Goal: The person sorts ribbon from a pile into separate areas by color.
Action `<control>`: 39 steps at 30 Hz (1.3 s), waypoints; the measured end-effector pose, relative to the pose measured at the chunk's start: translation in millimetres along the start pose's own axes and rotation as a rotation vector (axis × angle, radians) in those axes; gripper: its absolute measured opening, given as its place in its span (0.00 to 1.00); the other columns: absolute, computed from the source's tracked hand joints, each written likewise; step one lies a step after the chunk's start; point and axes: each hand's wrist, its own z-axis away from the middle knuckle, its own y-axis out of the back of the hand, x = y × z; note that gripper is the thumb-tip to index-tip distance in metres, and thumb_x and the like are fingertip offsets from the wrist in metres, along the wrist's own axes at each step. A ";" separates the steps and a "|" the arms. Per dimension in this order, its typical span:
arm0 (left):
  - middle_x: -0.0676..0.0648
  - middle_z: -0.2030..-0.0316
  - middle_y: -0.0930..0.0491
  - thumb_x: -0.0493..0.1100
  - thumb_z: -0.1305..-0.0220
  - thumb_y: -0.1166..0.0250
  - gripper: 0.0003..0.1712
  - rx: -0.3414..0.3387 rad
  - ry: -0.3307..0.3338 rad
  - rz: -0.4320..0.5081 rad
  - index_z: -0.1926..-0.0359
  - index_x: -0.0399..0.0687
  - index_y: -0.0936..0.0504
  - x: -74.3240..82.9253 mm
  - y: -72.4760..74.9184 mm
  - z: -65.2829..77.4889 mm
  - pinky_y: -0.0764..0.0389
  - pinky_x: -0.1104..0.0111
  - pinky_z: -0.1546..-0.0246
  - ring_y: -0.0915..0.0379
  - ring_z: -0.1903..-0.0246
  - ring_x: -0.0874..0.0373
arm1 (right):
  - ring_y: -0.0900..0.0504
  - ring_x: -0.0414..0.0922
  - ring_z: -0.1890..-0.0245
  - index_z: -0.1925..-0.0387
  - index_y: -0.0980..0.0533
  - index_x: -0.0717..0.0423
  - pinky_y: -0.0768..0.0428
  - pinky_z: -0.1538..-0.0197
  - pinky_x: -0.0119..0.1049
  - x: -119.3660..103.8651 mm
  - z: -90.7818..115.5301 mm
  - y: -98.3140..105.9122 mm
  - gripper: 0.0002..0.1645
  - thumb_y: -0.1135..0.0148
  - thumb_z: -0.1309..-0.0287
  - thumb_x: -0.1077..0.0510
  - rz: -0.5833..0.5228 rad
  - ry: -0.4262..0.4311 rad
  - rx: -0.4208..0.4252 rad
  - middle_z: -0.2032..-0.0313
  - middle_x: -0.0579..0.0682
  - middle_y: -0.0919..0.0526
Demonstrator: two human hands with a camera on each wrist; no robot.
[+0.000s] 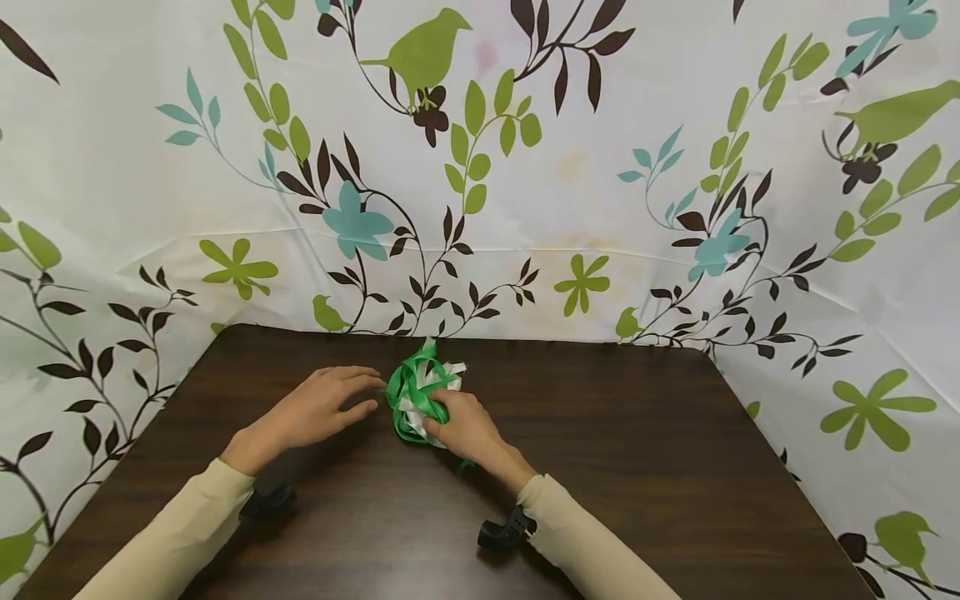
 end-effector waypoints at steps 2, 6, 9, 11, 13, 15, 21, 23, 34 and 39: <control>0.45 0.38 0.24 0.47 0.27 0.34 0.20 -0.010 -0.034 0.095 0.38 0.46 0.19 7.4 -2.4 -2.3 0.34 0.41 0.39 0.29 0.37 0.46 | 0.25 0.37 0.72 0.46 0.19 0.55 0.25 0.70 0.34 -2.1 6.9 1.1 0.16 0.33 0.33 0.58 -0.012 0.049 -0.012 0.57 0.47 0.17; 0.45 0.36 0.25 0.46 0.27 0.35 0.22 -0.056 -0.132 0.287 0.36 0.45 0.22 25.0 -7.7 -8.0 0.29 0.47 0.40 0.31 0.36 0.47 | 0.25 0.36 0.72 0.48 0.18 0.57 0.24 0.70 0.31 -5.8 22.8 6.6 0.14 0.32 0.35 0.63 -0.058 0.141 -0.038 0.59 0.47 0.17; 0.42 0.34 0.28 0.47 0.28 0.34 0.26 -0.090 -0.188 0.293 0.34 0.44 0.24 36.3 -12.6 -12.5 0.34 0.43 0.38 0.35 0.33 0.45 | 0.24 0.35 0.71 0.50 0.18 0.56 0.23 0.68 0.31 -6.7 33.9 12.9 0.13 0.32 0.36 0.65 -0.072 0.201 -0.056 0.60 0.45 0.16; 0.40 0.32 0.30 0.49 0.29 0.33 0.29 -0.115 -0.208 0.253 0.32 0.44 0.25 42.5 -16.5 -16.0 0.38 0.39 0.37 0.37 0.31 0.44 | 0.23 0.35 0.69 0.51 0.18 0.55 0.22 0.66 0.31 -5.7 41.7 19.1 0.12 0.32 0.36 0.66 -0.069 0.226 -0.068 0.60 0.45 0.16; 0.43 0.33 0.29 0.50 0.30 0.32 0.30 -0.152 -0.204 0.233 0.32 0.46 0.25 47.5 -20.0 -18.5 0.41 0.37 0.38 0.37 0.32 0.45 | 0.22 0.36 0.67 0.51 0.18 0.55 0.21 0.64 0.32 -3.8 49.2 25.3 0.13 0.31 0.36 0.66 -0.062 0.229 -0.084 0.58 0.45 0.16; 0.46 0.35 0.26 0.51 0.30 0.31 0.29 -0.183 -0.196 0.221 0.33 0.47 0.24 51.4 -23.3 -19.8 0.38 0.38 0.40 0.33 0.34 0.49 | 0.21 0.36 0.65 0.49 0.18 0.55 0.21 0.63 0.32 -0.4 56.6 31.0 0.14 0.32 0.36 0.66 -0.064 0.214 -0.105 0.56 0.46 0.16; 0.54 0.46 0.18 0.48 0.31 0.30 0.22 -0.223 -0.189 0.205 0.39 0.50 0.18 67.2 -33.2 -20.1 0.23 0.56 0.49 0.22 0.49 0.60 | 0.20 0.36 0.63 0.47 0.18 0.52 0.20 0.61 0.34 15.4 82.0 46.7 0.16 0.32 0.35 0.65 -0.102 0.154 -0.137 0.53 0.44 0.16; 0.56 0.48 0.17 0.48 0.32 0.29 0.20 -0.215 -0.190 0.198 0.41 0.52 0.17 75.1 -35.8 -19.7 0.21 0.61 0.53 0.22 0.52 0.63 | 0.20 0.37 0.65 0.47 0.18 0.50 0.20 0.62 0.35 21.3 91.5 52.3 0.17 0.32 0.35 0.66 -0.114 0.144 -0.134 0.54 0.43 0.16; 0.59 0.60 0.16 0.44 0.31 0.30 0.06 -0.097 -0.214 0.149 0.55 0.55 0.13 111.1 -39.1 -14.1 0.21 0.67 0.67 0.20 0.64 0.65 | 0.20 0.39 0.51 0.42 0.21 0.47 0.20 0.49 0.42 31.4 118.1 72.3 0.21 0.29 0.35 0.59 -0.111 0.133 -0.145 0.49 0.37 0.19; 0.58 0.60 0.17 0.43 0.31 0.30 0.05 -0.023 -0.191 0.160 0.56 0.53 0.13 115.4 -36.1 -14.5 0.21 0.68 0.65 0.21 0.65 0.65 | 0.27 0.40 0.41 0.36 0.24 0.44 0.31 0.42 0.55 18.7 116.9 80.8 0.28 0.31 0.34 0.44 -0.008 0.128 -0.184 0.42 0.36 0.25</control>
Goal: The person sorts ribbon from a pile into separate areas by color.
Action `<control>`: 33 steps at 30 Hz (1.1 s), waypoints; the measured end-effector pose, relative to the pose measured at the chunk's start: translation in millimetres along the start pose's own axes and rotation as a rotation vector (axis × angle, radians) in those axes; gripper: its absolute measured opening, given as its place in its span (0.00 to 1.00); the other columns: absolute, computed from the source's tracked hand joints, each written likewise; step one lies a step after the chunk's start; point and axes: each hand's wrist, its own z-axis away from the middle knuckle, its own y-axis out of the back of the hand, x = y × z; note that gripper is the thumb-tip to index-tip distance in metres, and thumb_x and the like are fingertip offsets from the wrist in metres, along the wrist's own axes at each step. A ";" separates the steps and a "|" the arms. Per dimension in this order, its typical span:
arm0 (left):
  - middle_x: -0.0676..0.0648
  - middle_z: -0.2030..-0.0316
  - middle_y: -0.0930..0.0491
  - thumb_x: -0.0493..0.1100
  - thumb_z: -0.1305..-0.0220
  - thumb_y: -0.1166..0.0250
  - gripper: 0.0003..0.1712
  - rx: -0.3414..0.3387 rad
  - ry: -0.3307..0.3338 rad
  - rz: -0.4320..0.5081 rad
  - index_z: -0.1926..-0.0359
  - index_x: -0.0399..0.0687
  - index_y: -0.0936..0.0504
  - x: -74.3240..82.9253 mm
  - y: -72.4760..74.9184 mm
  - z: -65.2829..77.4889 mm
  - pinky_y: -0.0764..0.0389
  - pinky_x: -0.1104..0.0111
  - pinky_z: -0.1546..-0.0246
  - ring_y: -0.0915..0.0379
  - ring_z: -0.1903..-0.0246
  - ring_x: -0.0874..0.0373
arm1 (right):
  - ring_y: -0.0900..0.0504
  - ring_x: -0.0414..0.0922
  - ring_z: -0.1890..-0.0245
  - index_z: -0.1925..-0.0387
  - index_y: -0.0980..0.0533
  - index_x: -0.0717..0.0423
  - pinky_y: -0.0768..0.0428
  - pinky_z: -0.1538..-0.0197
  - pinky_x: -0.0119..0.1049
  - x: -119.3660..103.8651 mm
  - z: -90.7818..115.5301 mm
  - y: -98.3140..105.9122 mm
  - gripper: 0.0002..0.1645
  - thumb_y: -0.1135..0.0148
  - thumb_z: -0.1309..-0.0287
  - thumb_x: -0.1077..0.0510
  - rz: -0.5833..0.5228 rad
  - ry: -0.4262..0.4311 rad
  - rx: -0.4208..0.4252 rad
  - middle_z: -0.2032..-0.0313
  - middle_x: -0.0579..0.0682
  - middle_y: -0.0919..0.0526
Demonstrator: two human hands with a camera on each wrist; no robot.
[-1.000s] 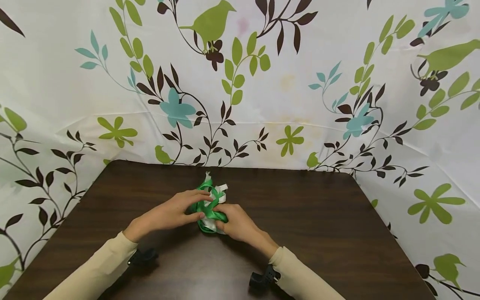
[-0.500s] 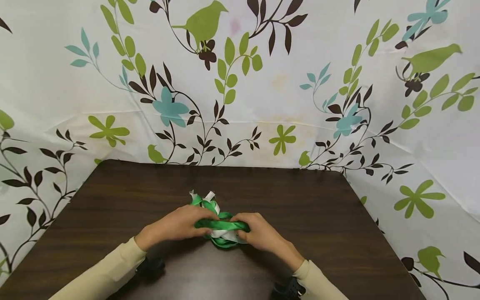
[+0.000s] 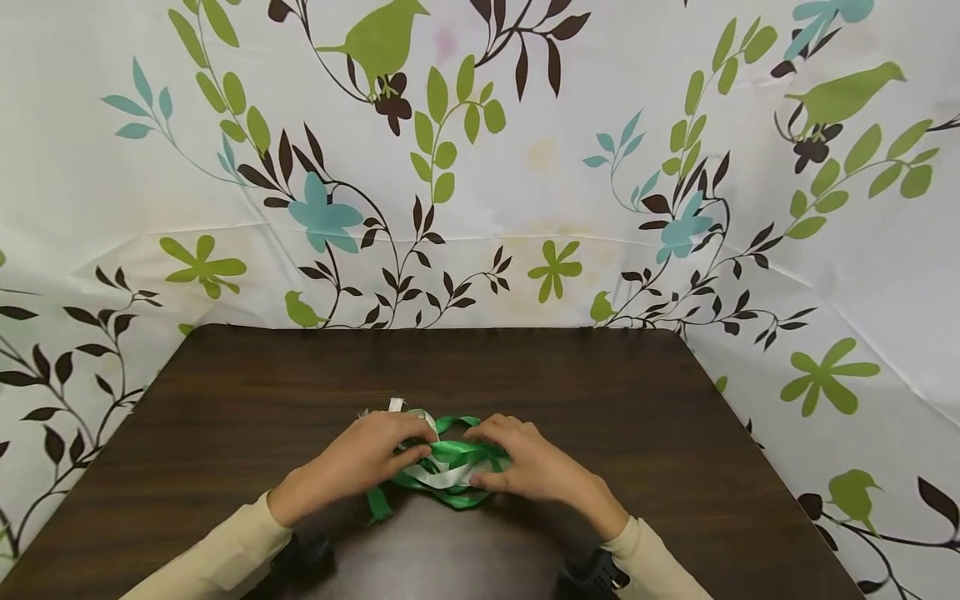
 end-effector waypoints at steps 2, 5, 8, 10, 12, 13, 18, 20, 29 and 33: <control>0.56 0.60 0.19 0.43 0.31 0.30 0.06 -0.004 0.014 0.029 0.55 0.52 0.13 0.2 3.1 0.1 0.22 0.69 0.67 0.23 0.67 0.66 | 0.30 0.41 0.38 0.35 0.25 0.45 0.34 0.41 0.59 -7.0 -4.0 2.9 0.29 0.33 0.33 0.40 0.031 -0.002 -0.002 0.39 0.37 0.27; 0.55 0.59 0.20 0.42 0.30 0.32 0.07 -0.031 0.018 0.076 0.53 0.50 0.13 0.2 7.6 -0.3 0.22 0.71 0.68 0.25 0.68 0.69 | 0.31 0.42 0.37 0.36 0.25 0.45 0.35 0.40 0.60 -15.4 -11.3 5.2 0.29 0.37 0.31 0.38 0.027 0.018 0.012 0.37 0.38 0.29; 0.56 0.60 0.21 0.42 0.29 0.32 0.07 -0.060 0.006 0.141 0.53 0.51 0.12 0.1 12.6 -0.5 0.23 0.71 0.68 0.26 0.69 0.70 | 0.29 0.45 0.38 0.37 0.24 0.43 0.32 0.41 0.60 -17.9 -19.5 5.1 0.24 0.38 0.29 0.41 -0.048 0.069 0.031 0.38 0.41 0.27; 0.58 0.61 0.20 0.42 0.29 0.33 0.06 -0.076 -0.009 0.201 0.54 0.52 0.12 -0.4 16.5 -0.5 0.23 0.71 0.67 0.26 0.69 0.69 | 0.27 0.48 0.39 0.39 0.24 0.44 0.29 0.42 0.58 -15.1 -24.7 4.1 0.20 0.38 0.28 0.46 -0.153 0.095 0.022 0.39 0.45 0.26; 0.60 0.63 0.20 0.42 0.28 0.34 0.06 -0.099 -0.019 0.289 0.54 0.52 0.13 -1.3 20.8 0.4 0.24 0.70 0.68 0.26 0.70 0.66 | 0.25 0.51 0.42 0.39 0.23 0.44 0.25 0.45 0.55 -9.7 -28.6 2.6 0.18 0.39 0.26 0.50 -0.281 0.097 -0.009 0.40 0.49 0.23; 0.61 0.64 0.19 0.43 0.27 0.34 0.06 -0.110 -0.024 0.341 0.53 0.52 0.13 -1.4 23.5 1.0 0.24 0.69 0.69 0.26 0.70 0.65 | 0.24 0.52 0.42 0.40 0.23 0.45 0.24 0.45 0.54 -6.7 -29.8 1.8 0.17 0.39 0.26 0.52 -0.358 0.087 -0.035 0.40 0.51 0.22; 0.60 0.67 0.17 0.46 0.25 0.36 0.08 -0.157 -0.038 0.551 0.52 0.52 0.14 4.5 40.4 3.7 0.21 0.65 0.69 0.24 0.71 0.60 | 0.22 0.54 0.44 0.37 0.22 0.49 0.22 0.47 0.53 0.3 -31.4 -1.0 0.20 0.46 0.23 0.49 -0.639 0.069 -0.184 0.42 0.52 0.19; 0.59 0.67 0.17 0.47 0.25 0.37 0.08 -0.166 -0.046 0.574 0.52 0.53 0.14 7.6 46.2 4.3 0.21 0.66 0.69 0.24 0.70 0.61 | 0.21 0.54 0.46 0.39 0.22 0.56 0.23 0.46 0.54 -1.6 -31.9 -2.8 0.21 0.47 0.22 0.50 -0.756 0.098 -0.233 0.46 0.55 0.18; 0.60 0.68 0.17 0.49 0.25 0.37 0.10 -0.195 -0.042 0.560 0.49 0.54 0.16 13.3 64.2 9.4 0.20 0.65 0.68 0.22 0.69 0.62 | 0.19 0.45 0.65 0.59 0.22 0.65 0.20 0.58 0.41 -16.9 -30.0 5.3 0.06 0.40 0.28 0.64 -0.999 0.151 -0.130 0.66 0.52 0.17; 0.53 0.68 0.17 0.49 0.25 0.37 0.09 -0.191 0.005 0.597 0.50 0.53 0.17 12.5 75.5 16.4 0.18 0.63 0.70 0.20 0.71 0.57 | 0.21 0.44 0.67 0.61 0.21 0.62 0.21 0.61 0.38 -21.9 -28.1 19.2 0.04 0.41 0.29 0.66 -0.992 0.188 -0.096 0.65 0.51 0.19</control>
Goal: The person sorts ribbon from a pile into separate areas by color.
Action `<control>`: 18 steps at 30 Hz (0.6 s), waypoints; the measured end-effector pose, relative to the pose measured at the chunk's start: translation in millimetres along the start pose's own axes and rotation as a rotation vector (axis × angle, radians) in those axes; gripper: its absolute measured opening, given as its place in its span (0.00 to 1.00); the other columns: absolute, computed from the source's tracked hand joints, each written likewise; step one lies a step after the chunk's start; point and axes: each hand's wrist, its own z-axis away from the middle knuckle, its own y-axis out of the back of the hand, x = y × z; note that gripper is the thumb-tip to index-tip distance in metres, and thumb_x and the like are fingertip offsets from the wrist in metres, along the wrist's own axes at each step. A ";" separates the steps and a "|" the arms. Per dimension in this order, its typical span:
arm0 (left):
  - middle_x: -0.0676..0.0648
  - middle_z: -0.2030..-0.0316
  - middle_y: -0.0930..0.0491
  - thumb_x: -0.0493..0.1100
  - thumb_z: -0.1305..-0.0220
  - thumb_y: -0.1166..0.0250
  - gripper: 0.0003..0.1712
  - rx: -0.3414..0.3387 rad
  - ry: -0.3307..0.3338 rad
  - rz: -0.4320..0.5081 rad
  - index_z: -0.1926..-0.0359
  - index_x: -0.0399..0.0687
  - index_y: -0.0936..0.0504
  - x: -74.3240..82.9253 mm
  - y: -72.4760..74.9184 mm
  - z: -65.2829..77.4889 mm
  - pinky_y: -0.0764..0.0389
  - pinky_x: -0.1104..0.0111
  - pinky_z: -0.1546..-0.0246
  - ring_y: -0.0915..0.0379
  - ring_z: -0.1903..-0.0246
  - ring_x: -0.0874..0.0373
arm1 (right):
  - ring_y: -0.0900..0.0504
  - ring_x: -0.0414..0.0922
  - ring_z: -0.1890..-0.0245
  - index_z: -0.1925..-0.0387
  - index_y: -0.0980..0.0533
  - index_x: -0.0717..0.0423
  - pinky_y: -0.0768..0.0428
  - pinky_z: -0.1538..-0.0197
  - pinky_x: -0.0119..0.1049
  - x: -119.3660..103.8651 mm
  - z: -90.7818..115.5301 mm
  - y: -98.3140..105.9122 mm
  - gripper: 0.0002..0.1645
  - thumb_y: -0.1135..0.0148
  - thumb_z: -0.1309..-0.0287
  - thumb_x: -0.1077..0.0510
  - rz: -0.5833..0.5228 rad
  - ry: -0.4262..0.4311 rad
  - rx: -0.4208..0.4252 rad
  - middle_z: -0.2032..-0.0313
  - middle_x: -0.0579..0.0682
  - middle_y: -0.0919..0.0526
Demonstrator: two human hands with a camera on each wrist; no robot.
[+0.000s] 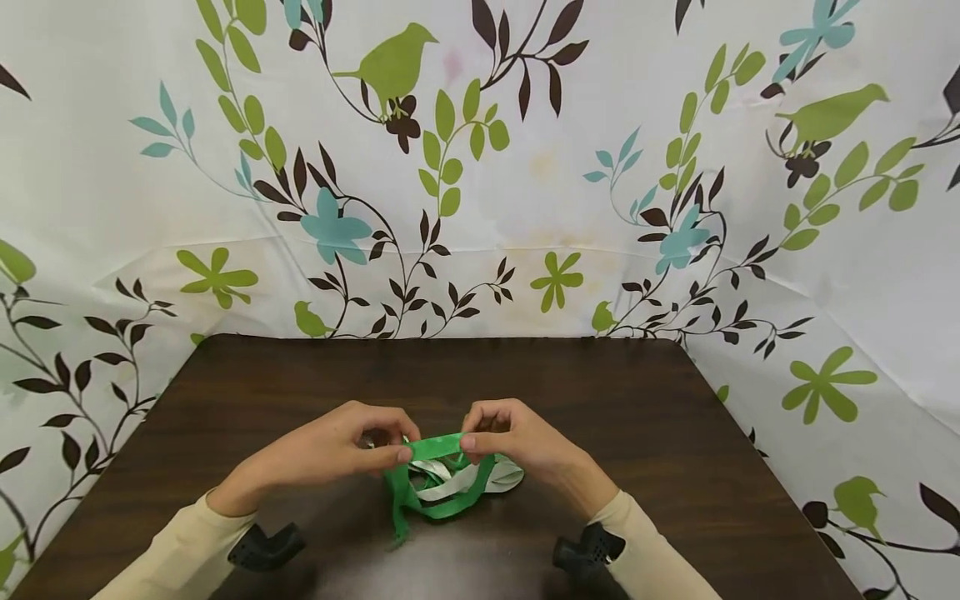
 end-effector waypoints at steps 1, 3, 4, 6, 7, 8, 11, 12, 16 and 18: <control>0.51 0.68 0.17 0.48 0.25 0.37 0.08 0.010 0.007 0.010 0.51 0.53 0.17 1.0 2.5 2.2 0.18 0.62 0.71 0.20 0.71 0.56 | 0.22 0.44 0.67 0.61 0.21 0.62 0.21 0.61 0.38 -4.5 1.0 1.3 0.04 0.41 0.29 0.67 0.001 0.010 -0.001 0.65 0.51 0.20; 0.49 0.69 0.17 0.49 0.25 0.37 0.07 0.030 0.011 0.010 0.52 0.54 0.17 3.9 8.4 6.7 0.18 0.62 0.71 0.21 0.71 0.55 | 0.22 0.44 0.68 0.61 0.21 0.62 0.22 0.62 0.38 -14.1 3.3 4.0 0.03 0.41 0.30 0.67 0.009 0.028 -0.006 0.65 0.51 0.21; 0.50 0.69 0.18 0.49 0.25 0.37 0.07 0.042 0.017 0.001 0.53 0.54 0.17 5.0 11.5 9.3 0.18 0.62 0.71 0.21 0.71 0.54 | 0.22 0.44 0.68 0.61 0.21 0.62 0.22 0.62 0.38 -18.6 4.5 5.2 0.03 0.41 0.30 0.67 0.019 0.036 -0.002 0.65 0.51 0.21; 0.50 0.69 0.18 0.50 0.25 0.37 0.07 0.062 0.026 -0.020 0.54 0.55 0.17 7.6 17.6 14.2 0.19 0.63 0.71 0.21 0.71 0.54 | 0.22 0.44 0.68 0.61 0.21 0.61 0.22 0.62 0.38 -27.6 6.6 7.6 0.03 0.40 0.30 0.68 0.033 0.049 0.010 0.65 0.50 0.21; 0.51 0.69 0.18 0.51 0.25 0.37 0.07 0.073 0.032 -0.033 0.54 0.56 0.17 9.2 20.7 16.6 0.20 0.63 0.71 0.22 0.71 0.54 | 0.22 0.44 0.68 0.61 0.21 0.61 0.22 0.62 0.38 -31.9 7.8 8.7 0.03 0.41 0.30 0.68 0.040 0.058 0.015 0.66 0.50 0.21; 0.52 0.69 0.18 0.51 0.25 0.37 0.07 0.083 0.036 -0.048 0.54 0.57 0.17 10.8 23.8 18.9 0.21 0.64 0.71 0.22 0.71 0.55 | 0.23 0.44 0.68 0.61 0.21 0.61 0.22 0.62 0.38 -36.0 9.1 9.9 0.03 0.41 0.30 0.68 0.046 0.067 0.021 0.66 0.50 0.21; 0.52 0.68 0.18 0.52 0.25 0.37 0.07 0.109 0.043 -0.078 0.55 0.58 0.17 15.3 32.4 24.3 0.22 0.64 0.71 0.22 0.70 0.56 | 0.25 0.44 0.68 0.62 0.21 0.61 0.24 0.62 0.37 -47.6 14.0 13.5 0.04 0.41 0.30 0.68 0.063 0.100 0.039 0.67 0.49 0.22; 0.52 0.68 0.18 0.52 0.26 0.37 0.07 0.115 0.046 -0.082 0.55 0.59 0.17 16.7 35.0 25.9 0.22 0.64 0.71 0.22 0.70 0.56 | 0.25 0.44 0.68 0.61 0.21 0.61 0.25 0.63 0.38 -51.3 16.1 14.8 0.04 0.41 0.30 0.68 0.068 0.114 0.041 0.68 0.49 0.23; 0.50 0.68 0.18 0.53 0.26 0.36 0.06 0.140 0.061 -0.098 0.57 0.59 0.17 20.1 44.8 32.9 0.21 0.63 0.68 0.21 0.68 0.55 | 0.29 0.46 0.70 0.61 0.22 0.61 0.30 0.67 0.42 -65.4 24.1 21.0 0.03 0.41 0.29 0.68 0.096 0.152 0.050 0.68 0.50 0.25; 0.50 0.67 0.17 0.53 0.26 0.36 0.06 0.153 0.068 -0.099 0.58 0.59 0.17 21.1 49.4 36.4 0.20 0.62 0.66 0.20 0.67 0.53 | 0.31 0.48 0.71 0.61 0.22 0.61 0.33 0.68 0.44 -71.8 27.8 25.1 0.04 0.42 0.29 0.68 0.101 0.168 0.049 0.69 0.51 0.26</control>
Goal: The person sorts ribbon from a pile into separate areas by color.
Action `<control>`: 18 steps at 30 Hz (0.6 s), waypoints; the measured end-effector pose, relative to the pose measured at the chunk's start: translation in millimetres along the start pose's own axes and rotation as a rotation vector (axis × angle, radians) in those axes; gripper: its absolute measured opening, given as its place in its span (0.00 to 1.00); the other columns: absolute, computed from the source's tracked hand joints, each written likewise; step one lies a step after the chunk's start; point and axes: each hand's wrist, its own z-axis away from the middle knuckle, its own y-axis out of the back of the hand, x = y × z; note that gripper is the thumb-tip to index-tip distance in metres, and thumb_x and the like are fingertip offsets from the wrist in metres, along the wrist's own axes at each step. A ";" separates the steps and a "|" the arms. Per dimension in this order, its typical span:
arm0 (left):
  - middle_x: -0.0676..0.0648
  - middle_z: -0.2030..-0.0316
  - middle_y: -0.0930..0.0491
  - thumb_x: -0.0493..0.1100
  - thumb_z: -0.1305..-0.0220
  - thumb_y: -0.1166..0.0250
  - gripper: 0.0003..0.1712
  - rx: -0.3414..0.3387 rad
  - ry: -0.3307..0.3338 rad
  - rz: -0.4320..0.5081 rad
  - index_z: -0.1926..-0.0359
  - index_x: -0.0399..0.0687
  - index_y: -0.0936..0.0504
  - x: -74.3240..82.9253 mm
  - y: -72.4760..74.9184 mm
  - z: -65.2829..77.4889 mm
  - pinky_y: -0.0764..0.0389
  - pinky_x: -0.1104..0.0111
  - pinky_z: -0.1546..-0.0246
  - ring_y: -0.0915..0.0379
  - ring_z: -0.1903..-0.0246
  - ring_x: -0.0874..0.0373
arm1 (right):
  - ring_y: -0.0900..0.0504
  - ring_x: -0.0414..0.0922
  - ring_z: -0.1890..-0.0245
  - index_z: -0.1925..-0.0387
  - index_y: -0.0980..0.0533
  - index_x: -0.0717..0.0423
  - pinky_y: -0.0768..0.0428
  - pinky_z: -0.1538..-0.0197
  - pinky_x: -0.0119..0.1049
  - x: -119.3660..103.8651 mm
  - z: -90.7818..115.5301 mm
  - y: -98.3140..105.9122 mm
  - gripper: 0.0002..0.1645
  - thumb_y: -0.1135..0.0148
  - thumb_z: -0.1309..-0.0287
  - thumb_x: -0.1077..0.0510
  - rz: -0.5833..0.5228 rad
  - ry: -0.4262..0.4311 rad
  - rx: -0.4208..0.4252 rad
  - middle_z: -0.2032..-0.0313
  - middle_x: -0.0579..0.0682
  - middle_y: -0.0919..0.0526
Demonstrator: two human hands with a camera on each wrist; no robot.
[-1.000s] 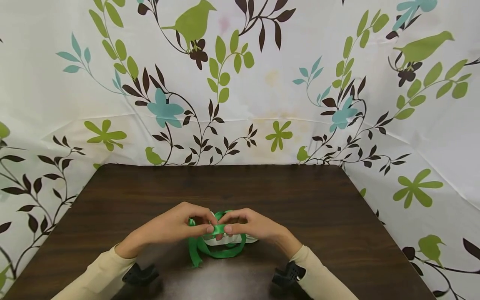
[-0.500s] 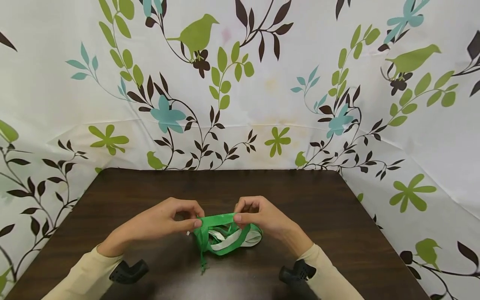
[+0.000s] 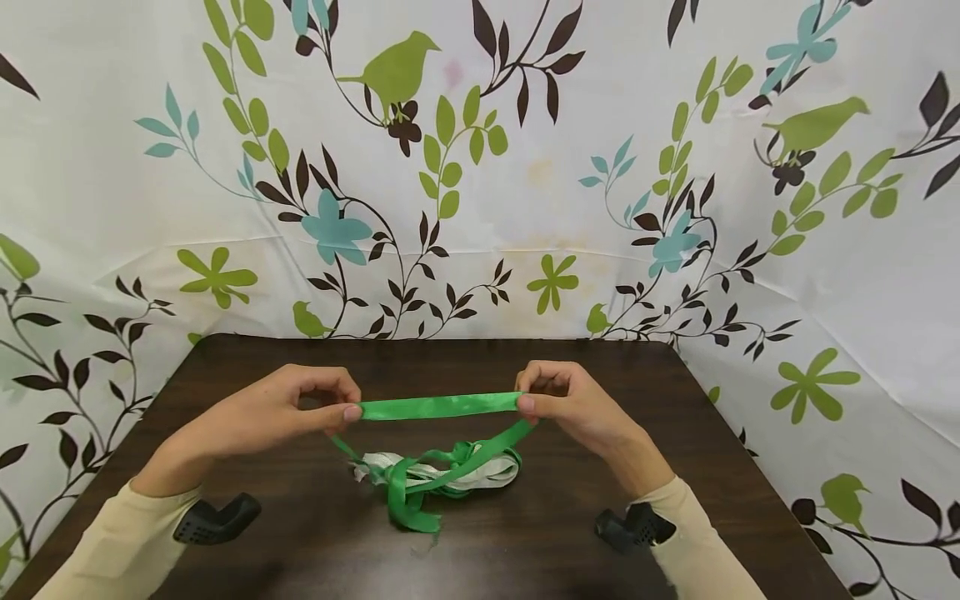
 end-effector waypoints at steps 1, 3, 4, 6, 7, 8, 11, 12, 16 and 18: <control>0.51 0.67 0.17 0.52 0.26 0.36 0.06 0.008 0.002 -0.002 0.58 0.58 0.18 -0.4 2.7 0.8 0.19 0.62 0.65 0.19 0.67 0.52 | 0.31 0.49 0.71 0.61 0.23 0.61 0.35 0.68 0.45 -2.9 1.1 3.0 0.04 0.43 0.29 0.68 0.002 0.006 0.000 0.70 0.52 0.27; 0.52 0.65 0.16 0.52 0.26 0.36 0.06 0.030 0.007 -0.018 0.58 0.58 0.18 -0.8 7.7 2.6 0.19 0.61 0.64 0.18 0.66 0.52 | 0.33 0.51 0.71 0.62 0.23 0.61 0.37 0.68 0.46 -7.9 4.1 9.0 0.05 0.44 0.28 0.69 -0.006 0.014 0.006 0.71 0.53 0.28; 0.53 0.65 0.16 0.52 0.26 0.36 0.06 0.045 0.012 -0.027 0.58 0.58 0.18 -1.1 10.0 3.3 0.19 0.61 0.63 0.18 0.65 0.53 | 0.34 0.51 0.72 0.62 0.23 0.61 0.37 0.67 0.46 -10.1 5.8 11.9 0.05 0.44 0.28 0.69 -0.008 0.017 0.008 0.72 0.54 0.28; 0.53 0.64 0.17 0.52 0.27 0.35 0.06 0.082 0.024 -0.049 0.58 0.58 0.18 -2.0 14.6 5.1 0.20 0.61 0.63 0.20 0.65 0.55 | 0.34 0.52 0.72 0.62 0.23 0.62 0.37 0.67 0.45 -13.8 9.9 17.4 0.06 0.45 0.27 0.69 -0.006 0.022 0.016 0.73 0.55 0.29; 0.53 0.65 0.17 0.52 0.27 0.35 0.06 0.102 0.027 -0.063 0.58 0.59 0.18 -2.4 16.8 6.0 0.20 0.61 0.63 0.20 0.64 0.56 | 0.34 0.52 0.72 0.62 0.23 0.62 0.37 0.66 0.45 -15.7 11.9 19.8 0.06 0.46 0.27 0.69 -0.004 0.022 0.022 0.73 0.56 0.30; 0.53 0.64 0.17 0.52 0.27 0.35 0.06 0.123 0.030 -0.079 0.58 0.59 0.18 -2.8 19.0 6.9 0.21 0.62 0.62 0.21 0.64 0.56 | 0.34 0.52 0.72 0.62 0.23 0.62 0.36 0.66 0.45 -17.2 14.1 22.3 0.07 0.46 0.27 0.70 -0.003 0.020 0.028 0.73 0.56 0.30; 0.52 0.64 0.18 0.51 0.27 0.34 0.04 0.176 0.030 -0.100 0.58 0.59 0.17 -4.0 25.6 10.0 0.22 0.62 0.62 0.23 0.64 0.56 | 0.34 0.52 0.72 0.62 0.23 0.62 0.36 0.66 0.45 -22.1 20.1 28.7 0.07 0.47 0.27 0.70 0.018 0.022 0.047 0.73 0.56 0.30; 0.52 0.64 0.18 0.50 0.27 0.34 0.04 0.189 0.026 -0.106 0.58 0.59 0.17 -4.4 27.8 11.1 0.22 0.63 0.63 0.23 0.64 0.56 | 0.34 0.52 0.72 0.62 0.24 0.62 0.36 0.66 0.45 -23.7 21.8 30.7 0.08 0.47 0.27 0.71 0.023 0.024 0.051 0.73 0.56 0.30; 0.52 0.64 0.19 0.49 0.26 0.35 0.03 0.219 0.033 -0.117 0.57 0.58 0.18 -6.0 36.9 15.5 0.23 0.63 0.63 0.24 0.64 0.56 | 0.35 0.53 0.72 0.62 0.24 0.63 0.39 0.66 0.45 -30.4 28.1 38.9 0.09 0.49 0.27 0.71 0.027 0.039 0.056 0.73 0.57 0.31; 0.52 0.63 0.20 0.51 0.26 0.36 0.04 0.239 0.053 -0.132 0.57 0.59 0.18 -6.5 41.0 17.3 0.24 0.64 0.62 0.26 0.63 0.56 | 0.36 0.53 0.72 0.62 0.23 0.63 0.40 0.66 0.45 -33.4 31.5 43.7 0.09 0.49 0.26 0.71 0.012 0.048 0.056 0.73 0.57 0.31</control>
